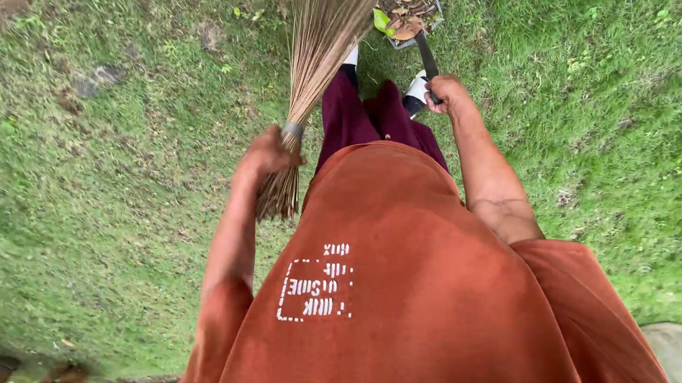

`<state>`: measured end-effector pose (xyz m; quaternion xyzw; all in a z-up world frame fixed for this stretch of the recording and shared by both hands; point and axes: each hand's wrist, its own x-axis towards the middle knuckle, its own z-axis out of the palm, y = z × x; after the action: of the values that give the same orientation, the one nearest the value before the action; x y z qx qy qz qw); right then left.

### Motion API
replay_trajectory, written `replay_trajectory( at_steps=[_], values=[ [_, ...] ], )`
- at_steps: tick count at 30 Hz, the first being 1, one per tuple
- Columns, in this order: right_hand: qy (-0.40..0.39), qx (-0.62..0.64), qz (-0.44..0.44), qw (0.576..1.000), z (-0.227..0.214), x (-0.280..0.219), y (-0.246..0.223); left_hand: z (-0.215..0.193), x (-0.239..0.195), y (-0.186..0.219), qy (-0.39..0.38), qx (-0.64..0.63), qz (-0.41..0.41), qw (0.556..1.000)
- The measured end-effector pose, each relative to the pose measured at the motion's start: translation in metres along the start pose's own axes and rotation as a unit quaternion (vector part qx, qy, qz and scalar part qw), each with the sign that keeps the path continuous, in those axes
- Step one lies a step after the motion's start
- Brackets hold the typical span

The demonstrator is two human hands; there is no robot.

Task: Clearing garden debris and weeds using a broom and a small hoe.

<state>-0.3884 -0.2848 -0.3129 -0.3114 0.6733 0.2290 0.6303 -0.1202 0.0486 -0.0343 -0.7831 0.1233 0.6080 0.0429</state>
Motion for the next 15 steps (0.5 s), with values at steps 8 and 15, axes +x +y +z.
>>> replay_trajectory(
  at_steps=[8,15],
  values=[
    [-0.032,-0.026,-0.004,0.999,-0.037,0.0,0.0,0.129,0.046,-0.044,-0.039,-0.625,0.001,0.78],
    [-0.003,-0.041,-0.019,0.999,-0.029,-0.029,-0.005,0.094,0.061,-0.022,-0.099,-0.47,-0.049,0.876]
  ],
)
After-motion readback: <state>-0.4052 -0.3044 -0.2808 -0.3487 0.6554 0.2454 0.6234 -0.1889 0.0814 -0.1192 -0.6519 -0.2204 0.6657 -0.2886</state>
